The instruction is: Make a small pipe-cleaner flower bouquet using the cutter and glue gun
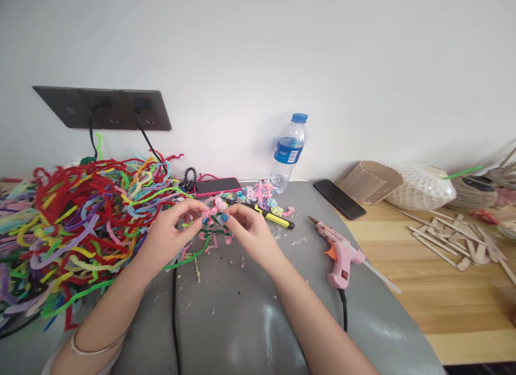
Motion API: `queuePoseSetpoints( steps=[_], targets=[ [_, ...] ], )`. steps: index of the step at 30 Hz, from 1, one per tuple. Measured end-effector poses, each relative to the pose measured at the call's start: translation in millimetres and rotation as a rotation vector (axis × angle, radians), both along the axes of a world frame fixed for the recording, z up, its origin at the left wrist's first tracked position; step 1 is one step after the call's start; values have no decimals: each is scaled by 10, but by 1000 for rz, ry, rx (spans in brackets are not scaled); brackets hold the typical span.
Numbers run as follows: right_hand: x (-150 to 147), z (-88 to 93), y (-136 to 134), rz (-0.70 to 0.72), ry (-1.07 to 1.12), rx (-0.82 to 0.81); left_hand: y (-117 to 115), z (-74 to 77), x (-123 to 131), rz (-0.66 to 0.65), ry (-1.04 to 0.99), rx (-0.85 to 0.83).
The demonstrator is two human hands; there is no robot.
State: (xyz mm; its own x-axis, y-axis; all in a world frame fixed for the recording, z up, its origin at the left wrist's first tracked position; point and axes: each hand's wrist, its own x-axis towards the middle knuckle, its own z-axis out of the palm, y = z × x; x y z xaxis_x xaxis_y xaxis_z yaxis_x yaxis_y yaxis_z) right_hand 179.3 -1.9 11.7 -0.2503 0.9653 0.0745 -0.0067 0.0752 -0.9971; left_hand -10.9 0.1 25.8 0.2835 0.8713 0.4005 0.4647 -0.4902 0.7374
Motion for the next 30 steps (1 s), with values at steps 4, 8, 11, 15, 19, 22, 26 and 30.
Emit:
queuePoseSetpoints(
  steps=[4,8,11,15,19,22,26,30],
  targets=[
    [19,15,8,-40,-4,38,0,9,-5,12,12,-7],
    [14,-29,10,-10,4,-14,-3,26,5,14,22,-19],
    [2,-49,2,3,36,-36,-5,22,8,5,13,-23],
    [-2,-32,-7,-20,82,-51,0,-19,-7,11,-13,-58],
    [7,-17,-6,-68,103,-13,2,-38,-2,29,-36,-102],
    [6,-19,-5,-80,111,12,-9,-31,28,21,-12,-105],
    [-12,-30,-12,-32,109,0,-26,-46,66,45,32,-135],
    [-29,-41,-20,-19,120,3,-27,-71,79,48,27,-148]
  ],
)
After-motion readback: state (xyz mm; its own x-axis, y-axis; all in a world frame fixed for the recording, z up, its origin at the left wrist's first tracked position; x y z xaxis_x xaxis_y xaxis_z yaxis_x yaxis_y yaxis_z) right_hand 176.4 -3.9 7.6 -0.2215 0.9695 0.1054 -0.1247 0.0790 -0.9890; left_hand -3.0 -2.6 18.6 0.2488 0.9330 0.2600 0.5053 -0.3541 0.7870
